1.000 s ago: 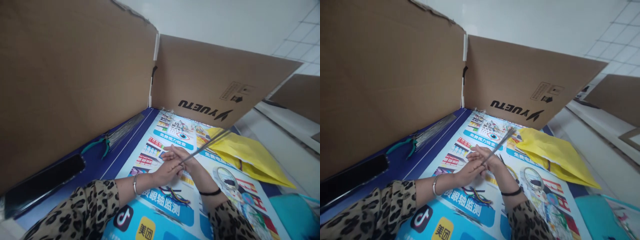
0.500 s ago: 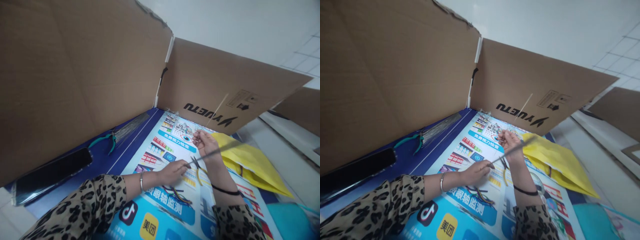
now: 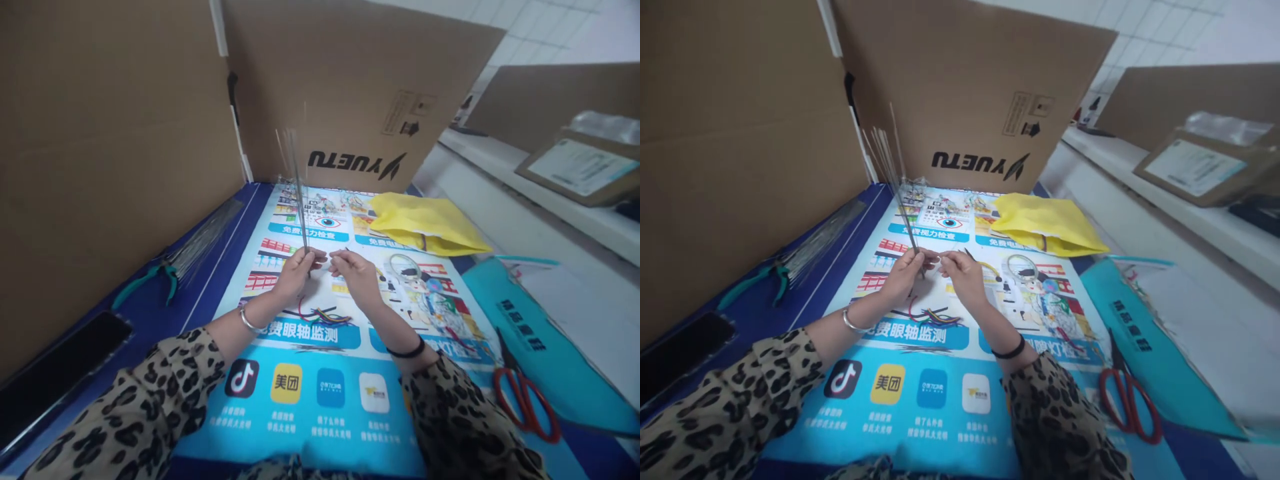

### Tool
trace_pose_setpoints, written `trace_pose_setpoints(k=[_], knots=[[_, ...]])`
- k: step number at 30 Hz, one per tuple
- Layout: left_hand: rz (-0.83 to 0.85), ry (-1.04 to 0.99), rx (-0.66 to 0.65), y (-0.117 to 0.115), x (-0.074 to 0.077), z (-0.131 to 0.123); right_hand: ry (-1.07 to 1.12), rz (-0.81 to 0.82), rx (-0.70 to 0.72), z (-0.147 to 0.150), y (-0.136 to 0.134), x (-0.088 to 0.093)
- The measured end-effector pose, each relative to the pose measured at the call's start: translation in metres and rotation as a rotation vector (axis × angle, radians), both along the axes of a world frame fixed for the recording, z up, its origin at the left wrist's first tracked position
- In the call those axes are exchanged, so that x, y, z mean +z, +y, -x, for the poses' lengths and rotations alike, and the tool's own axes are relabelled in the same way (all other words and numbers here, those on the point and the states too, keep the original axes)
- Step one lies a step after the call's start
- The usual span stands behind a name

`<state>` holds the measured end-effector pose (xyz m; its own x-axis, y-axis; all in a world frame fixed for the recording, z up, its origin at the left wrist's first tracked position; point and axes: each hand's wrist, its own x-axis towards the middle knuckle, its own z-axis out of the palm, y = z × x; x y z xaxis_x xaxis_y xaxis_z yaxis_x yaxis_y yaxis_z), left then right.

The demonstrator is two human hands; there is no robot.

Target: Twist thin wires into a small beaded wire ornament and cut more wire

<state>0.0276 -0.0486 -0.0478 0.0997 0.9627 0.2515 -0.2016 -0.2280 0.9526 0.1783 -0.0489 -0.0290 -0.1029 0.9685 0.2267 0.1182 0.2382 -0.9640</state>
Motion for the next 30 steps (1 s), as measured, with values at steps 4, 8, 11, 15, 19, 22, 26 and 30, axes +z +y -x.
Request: trace_pose_setpoints(k=[4, 8, 11, 15, 19, 22, 26, 30], knots=[[0.006, -0.003, -0.059, 0.003, -0.005, -0.001, -0.214, -0.149, 0.034, 0.004, 0.000, -0.022], [-0.017, 0.059, -0.112, 0.004, -0.007, -0.001, -0.424, -0.346, 0.002, 0.005, -0.001, -0.034], [-0.026, 0.122, -0.112, 0.001, -0.007, -0.001, -0.466, -0.457, -0.049, 0.006, -0.001, -0.035], [-0.023, 0.152, -0.110, -0.003, -0.006, -0.002, -0.635, -0.423, -0.021, 0.007, -0.001, -0.038], [-0.007, 0.215, -0.170, -0.005, -0.004, -0.003, -0.800, -0.301, -0.024, 0.008, -0.001, -0.038], [0.028, 0.218, -0.199, -0.006, -0.004, -0.004, -0.863, -0.289, -0.036, 0.009, -0.002, -0.036], [0.037, 0.157, -0.187, -0.006, -0.006, -0.007, -0.955, -0.282, -0.045, 0.011, -0.004, -0.034], [0.070, 0.075, -0.224, -0.007, -0.008, -0.010, -1.028, -0.268, -0.042, 0.013, -0.007, -0.032]])
